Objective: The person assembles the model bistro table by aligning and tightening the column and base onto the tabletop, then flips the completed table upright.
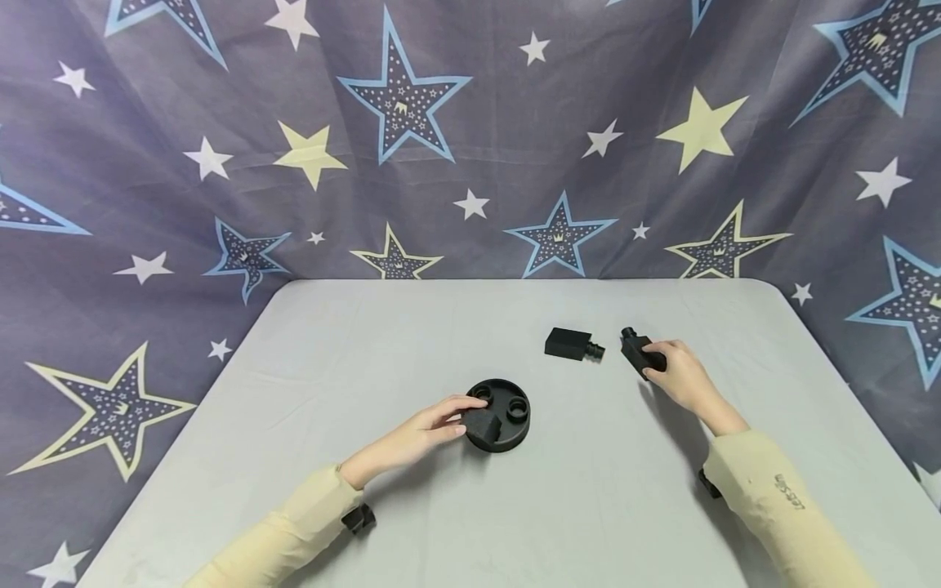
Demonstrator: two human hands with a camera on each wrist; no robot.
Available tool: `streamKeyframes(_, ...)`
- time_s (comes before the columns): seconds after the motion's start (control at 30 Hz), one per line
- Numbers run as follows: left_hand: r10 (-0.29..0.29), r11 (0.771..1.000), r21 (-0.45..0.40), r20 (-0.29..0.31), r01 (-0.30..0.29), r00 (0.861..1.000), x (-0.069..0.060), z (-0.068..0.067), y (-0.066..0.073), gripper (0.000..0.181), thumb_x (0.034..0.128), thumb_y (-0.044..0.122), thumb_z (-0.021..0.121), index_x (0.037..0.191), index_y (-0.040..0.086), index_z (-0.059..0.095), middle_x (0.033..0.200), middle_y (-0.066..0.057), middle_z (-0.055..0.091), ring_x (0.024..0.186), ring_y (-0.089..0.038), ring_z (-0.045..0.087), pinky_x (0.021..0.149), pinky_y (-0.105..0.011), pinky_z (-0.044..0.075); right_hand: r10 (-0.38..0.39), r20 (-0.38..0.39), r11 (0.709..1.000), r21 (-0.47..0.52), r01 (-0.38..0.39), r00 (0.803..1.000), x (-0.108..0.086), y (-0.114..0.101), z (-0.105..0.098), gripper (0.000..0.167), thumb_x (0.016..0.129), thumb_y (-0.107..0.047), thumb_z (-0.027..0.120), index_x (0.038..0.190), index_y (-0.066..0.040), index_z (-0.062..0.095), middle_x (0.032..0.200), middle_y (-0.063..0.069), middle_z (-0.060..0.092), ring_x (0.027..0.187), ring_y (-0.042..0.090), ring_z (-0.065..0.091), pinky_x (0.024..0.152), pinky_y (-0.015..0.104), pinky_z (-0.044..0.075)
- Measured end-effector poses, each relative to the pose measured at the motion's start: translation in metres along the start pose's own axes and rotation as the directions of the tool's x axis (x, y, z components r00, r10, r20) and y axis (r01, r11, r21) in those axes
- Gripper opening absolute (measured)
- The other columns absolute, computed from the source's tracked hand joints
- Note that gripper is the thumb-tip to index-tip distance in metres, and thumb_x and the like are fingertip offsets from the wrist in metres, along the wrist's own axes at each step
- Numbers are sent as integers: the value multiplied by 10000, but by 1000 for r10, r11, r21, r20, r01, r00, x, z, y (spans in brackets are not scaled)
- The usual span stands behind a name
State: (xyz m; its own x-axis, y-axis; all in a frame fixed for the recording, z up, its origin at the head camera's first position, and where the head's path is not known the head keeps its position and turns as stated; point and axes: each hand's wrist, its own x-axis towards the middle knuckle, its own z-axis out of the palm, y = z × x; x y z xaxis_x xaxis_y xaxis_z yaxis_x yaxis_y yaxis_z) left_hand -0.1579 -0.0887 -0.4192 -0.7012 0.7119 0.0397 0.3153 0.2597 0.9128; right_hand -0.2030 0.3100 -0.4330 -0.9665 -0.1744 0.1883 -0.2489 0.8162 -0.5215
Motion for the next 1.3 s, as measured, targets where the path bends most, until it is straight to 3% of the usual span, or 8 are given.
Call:
streamKeyframes(0.13,3,1000,-21,0,-3,1000,0,-1,2,385,920,53,444,1303,27,418,1355,-90,386,1248,-205,337,1014,-366,309,17,24,1000,-14,-17,1000,0,1,1,358,783,-25,601,1093,135,520,1072,394,441,992,517,416,818,593,343)
streamKeyframes(0.37,33,999,-40,10,-33,999,-5,-4,26,346,915,4,422,1255,-60,440,1352,-196,365,1292,-323,237,1041,-337,263,49,39,999,-24,-48,998,1,2,3,387,773,-24,596,1109,142,502,1100,394,456,1011,523,416,821,578,358)
streamKeyframes(0.63,17,1000,-16,-3,-17,1000,-6,-5,30,341,923,23,414,1256,-39,459,1372,-174,347,1300,-319,220,1051,-310,241,90,44,995,-38,-88,995,1,2,6,443,797,-73,582,1168,128,446,1057,410,472,940,520,469,742,556,399)
streamKeyframes(0.97,6,997,73,-46,-3,999,-7,-4,31,344,935,36,387,1268,-2,468,1375,-150,350,1301,-290,235,1068,-389,185,81,-118,996,-26,-84,990,-2,-2,7,345,804,-61,561,1074,149,520,1014,385,485,931,508,460,767,576,367)
streamKeyframes(1.3,11,998,66,-89,-5,996,-7,-5,28,331,935,53,404,1252,6,491,1355,-154,378,1285,-291,273,1058,-380,218,33,-201,999,41,-26,979,-10,-19,1,283,816,-77,577,1039,97,576,1002,341,515,915,470,483,733,549,387)
